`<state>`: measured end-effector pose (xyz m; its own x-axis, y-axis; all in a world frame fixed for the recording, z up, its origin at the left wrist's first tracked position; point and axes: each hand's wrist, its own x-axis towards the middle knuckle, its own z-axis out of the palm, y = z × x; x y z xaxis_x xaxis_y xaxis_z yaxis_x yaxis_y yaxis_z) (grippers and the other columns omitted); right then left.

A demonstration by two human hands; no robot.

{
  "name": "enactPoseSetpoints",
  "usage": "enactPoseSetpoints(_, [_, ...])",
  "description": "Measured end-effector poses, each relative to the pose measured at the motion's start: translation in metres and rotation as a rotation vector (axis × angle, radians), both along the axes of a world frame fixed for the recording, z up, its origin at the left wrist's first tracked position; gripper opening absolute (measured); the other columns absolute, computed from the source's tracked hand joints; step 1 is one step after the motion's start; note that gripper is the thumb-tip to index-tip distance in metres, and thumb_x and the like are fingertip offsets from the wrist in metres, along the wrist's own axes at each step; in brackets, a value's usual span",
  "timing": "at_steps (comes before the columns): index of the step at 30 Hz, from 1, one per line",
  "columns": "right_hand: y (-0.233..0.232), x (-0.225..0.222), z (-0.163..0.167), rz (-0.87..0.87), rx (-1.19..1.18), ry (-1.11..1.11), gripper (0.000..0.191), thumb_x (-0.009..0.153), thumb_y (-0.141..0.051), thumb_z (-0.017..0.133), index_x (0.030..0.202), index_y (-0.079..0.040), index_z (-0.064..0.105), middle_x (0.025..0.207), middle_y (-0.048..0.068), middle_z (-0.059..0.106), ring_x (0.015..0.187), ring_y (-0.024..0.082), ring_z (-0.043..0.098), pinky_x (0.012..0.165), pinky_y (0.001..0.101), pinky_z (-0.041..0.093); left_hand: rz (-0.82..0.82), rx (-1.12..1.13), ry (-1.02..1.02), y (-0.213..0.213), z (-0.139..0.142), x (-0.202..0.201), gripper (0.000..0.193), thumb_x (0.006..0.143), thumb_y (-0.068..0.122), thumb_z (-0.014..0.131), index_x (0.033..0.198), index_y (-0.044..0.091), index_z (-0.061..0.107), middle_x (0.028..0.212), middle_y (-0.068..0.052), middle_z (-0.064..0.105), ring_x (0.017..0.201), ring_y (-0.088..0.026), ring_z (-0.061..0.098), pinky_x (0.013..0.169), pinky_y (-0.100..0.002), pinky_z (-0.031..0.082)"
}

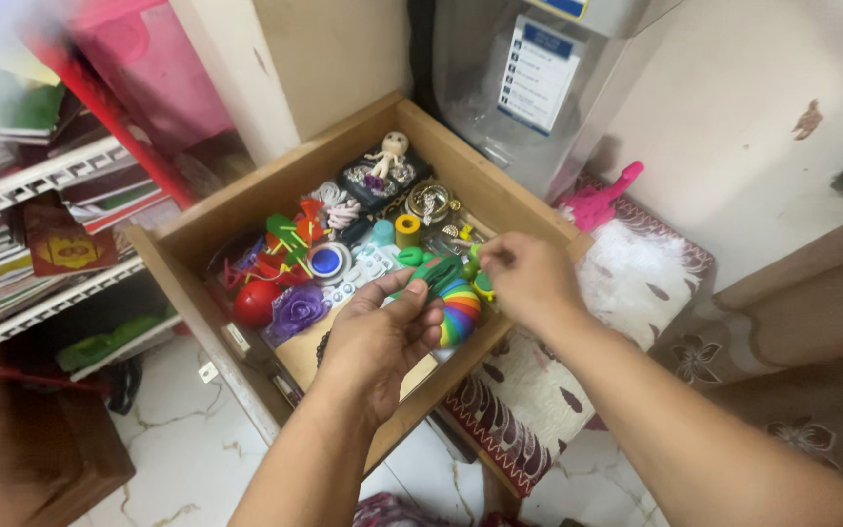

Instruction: The person rearranges small items inside a wooden drawer, lifting out a ruler in a plastic case and a green lanyard, placing them on top of a water dispenser, then returning them to the drawer and repositioning toys and other objects within it.

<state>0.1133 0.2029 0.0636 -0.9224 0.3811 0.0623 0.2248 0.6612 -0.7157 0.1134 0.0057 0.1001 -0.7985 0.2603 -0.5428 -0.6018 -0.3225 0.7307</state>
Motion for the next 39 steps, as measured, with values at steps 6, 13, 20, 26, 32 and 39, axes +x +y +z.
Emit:
enactPoseSetpoints(6, [0.006, -0.026, -0.036, 0.123, 0.302, -0.175, 0.019, 0.083, -0.017, 0.068, 0.096, -0.019, 0.081, 0.103, 0.011, 0.074, 0.096, 0.033, 0.071, 0.084, 0.0449, 0.055, 0.052, -0.057, 0.000, 0.003, -0.029, -0.009, 0.038, 0.096, 0.016, 0.063, 0.132, 0.005, 0.058, 0.090, -0.008, 0.070, 0.072, -0.013, 0.064, 0.070, -0.028, 0.058])
enactPoseSetpoints(13, [-0.009, -0.034, -0.043, 0.030, 0.423, -0.191, 0.014, 0.083, -0.025, 0.067, 0.088, -0.024, 0.080, 0.098, 0.005, 0.077, 0.095, 0.027, 0.071, 0.089, 0.0453, 0.049, 0.136, -0.117, 0.008, 0.005, -0.053, -0.034, 0.036, 0.095, 0.014, 0.067, 0.129, 0.004, 0.061, 0.087, -0.008, 0.069, 0.072, -0.013, 0.064, 0.069, -0.028, 0.057])
enactPoseSetpoints(20, [-0.010, -0.043, -0.034, -0.026, 0.380, -0.242, 0.016, 0.081, -0.029, 0.068, 0.091, -0.026, 0.079, 0.095, 0.005, 0.077, 0.091, 0.027, 0.071, 0.089, 0.0442, 0.048, 0.283, -0.177, 0.024, 0.006, -0.072, -0.067, 0.033, 0.093, 0.014, 0.068, 0.124, 0.005, 0.060, 0.086, -0.008, 0.069, 0.071, -0.015, 0.064, 0.066, -0.029, 0.056])
enactPoseSetpoints(26, [-0.007, -0.050, -0.032, -0.012, 0.394, -0.265, 0.015, 0.081, -0.029, 0.068, 0.090, -0.025, 0.079, 0.094, 0.006, 0.077, 0.090, 0.028, 0.071, 0.089, 0.0442, 0.047, 0.379, -0.262, 0.100, 0.011, -0.092, -0.088, 0.034, 0.092, 0.010, 0.069, 0.123, 0.004, 0.056, 0.085, -0.008, 0.067, 0.072, -0.016, 0.063, 0.065, -0.029, 0.055])
enactPoseSetpoints(32, [-0.007, -0.052, -0.031, -0.016, 0.372, -0.232, 0.014, 0.079, -0.027, 0.069, 0.088, -0.022, 0.079, 0.092, 0.005, 0.076, 0.088, 0.028, 0.071, 0.085, 0.0445, 0.048, 0.395, -0.394, 0.152, 0.018, -0.101, -0.093, 0.033, 0.091, 0.008, 0.069, 0.122, 0.005, 0.059, 0.087, -0.007, 0.068, 0.072, -0.014, 0.062, 0.065, -0.029, 0.052])
enactPoseSetpoints(39, [-0.005, -0.057, -0.028, 0.002, 0.382, -0.317, 0.014, 0.079, -0.028, 0.069, 0.088, -0.024, 0.079, 0.092, 0.006, 0.076, 0.090, 0.027, 0.071, 0.086, 0.0440, 0.048, 0.303, -0.626, 0.235, 0.023, -0.090, -0.094, 0.036, 0.090, 0.013, 0.069, 0.125, 0.007, 0.061, 0.083, -0.006, 0.071, 0.072, -0.015, 0.063, 0.066, -0.032, 0.049])
